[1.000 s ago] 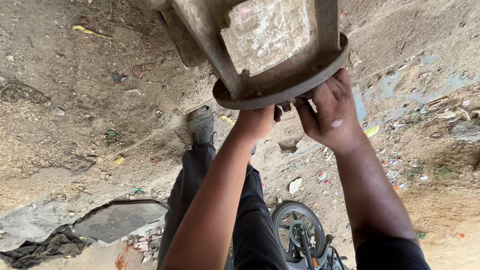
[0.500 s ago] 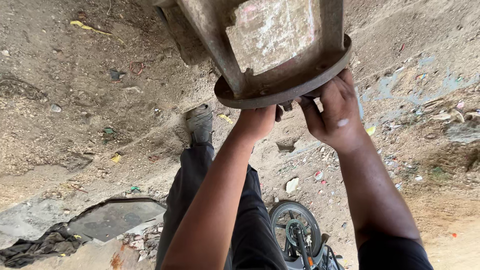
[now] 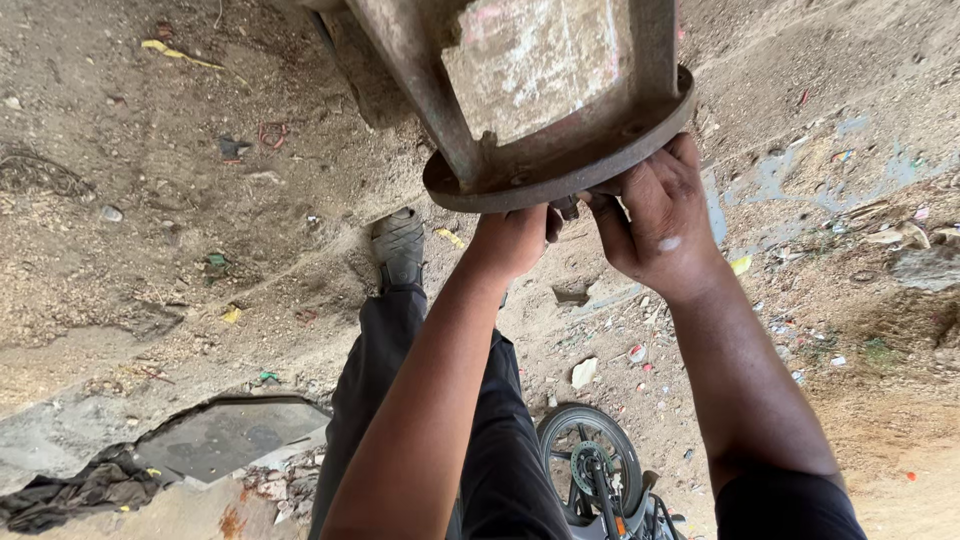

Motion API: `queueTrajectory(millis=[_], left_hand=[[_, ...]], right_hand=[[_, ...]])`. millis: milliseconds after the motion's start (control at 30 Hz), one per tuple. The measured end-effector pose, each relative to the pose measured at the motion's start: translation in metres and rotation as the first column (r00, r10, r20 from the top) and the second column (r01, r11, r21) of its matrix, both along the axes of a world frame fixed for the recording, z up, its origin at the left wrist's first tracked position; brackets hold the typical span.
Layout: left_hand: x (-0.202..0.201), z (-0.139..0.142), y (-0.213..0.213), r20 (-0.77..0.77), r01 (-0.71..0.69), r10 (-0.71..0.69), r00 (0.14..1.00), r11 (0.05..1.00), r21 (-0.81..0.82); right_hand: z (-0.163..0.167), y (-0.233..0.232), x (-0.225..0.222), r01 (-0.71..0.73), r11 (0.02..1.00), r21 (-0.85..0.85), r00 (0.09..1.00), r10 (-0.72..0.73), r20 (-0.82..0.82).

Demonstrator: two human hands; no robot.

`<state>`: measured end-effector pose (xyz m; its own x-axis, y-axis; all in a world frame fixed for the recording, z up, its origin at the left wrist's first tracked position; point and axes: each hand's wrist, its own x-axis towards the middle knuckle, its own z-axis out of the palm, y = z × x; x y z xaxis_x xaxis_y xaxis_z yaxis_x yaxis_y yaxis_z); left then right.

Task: The person crouches on the ground beside a wall working on a rusty electric motor. They hold the motor steady with one hand while scraping and filing its mounting surface with a small hand tool, then reposition the motor and work on fitting a component onto its shaft end.

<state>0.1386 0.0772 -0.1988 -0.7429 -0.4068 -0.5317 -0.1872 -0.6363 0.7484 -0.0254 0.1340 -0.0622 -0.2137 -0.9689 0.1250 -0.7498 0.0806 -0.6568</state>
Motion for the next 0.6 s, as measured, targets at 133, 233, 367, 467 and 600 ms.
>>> queueTrajectory(millis=[133, 233, 367, 467, 600], left_hand=[[0.001, -0.005, 0.002, -0.047, -0.025, 0.025, 0.999, 1.0, -0.005], [0.002, -0.008, 0.005, -0.028, 0.005, -0.01, 1.0, 0.988, -0.157], [0.001, -0.011, 0.006, -0.072, -0.011, 0.005, 0.997, 0.996, -0.092], [0.0, -0.01, 0.006, -0.043, -0.069, 0.071, 0.997, 0.997, 0.047], [0.001, -0.01, 0.006, -0.056, -0.053, 0.055, 0.997, 0.998, 0.021]], right_hand=[[-0.004, 0.003, 0.0, -0.001, 0.999, 0.039, 1.0, 0.002, -0.017], [-0.009, 0.005, 0.001, 0.006, 0.999, -0.042, 1.0, -0.007, -0.021], [-0.011, 0.006, 0.0, 0.008, 1.0, 0.027, 1.0, -0.008, 0.003], [-0.011, 0.006, 0.0, -0.001, 1.0, 0.019, 1.0, 0.001, -0.025], [-0.009, 0.004, 0.0, -0.004, 1.0, -0.009, 1.0, 0.004, -0.013]])
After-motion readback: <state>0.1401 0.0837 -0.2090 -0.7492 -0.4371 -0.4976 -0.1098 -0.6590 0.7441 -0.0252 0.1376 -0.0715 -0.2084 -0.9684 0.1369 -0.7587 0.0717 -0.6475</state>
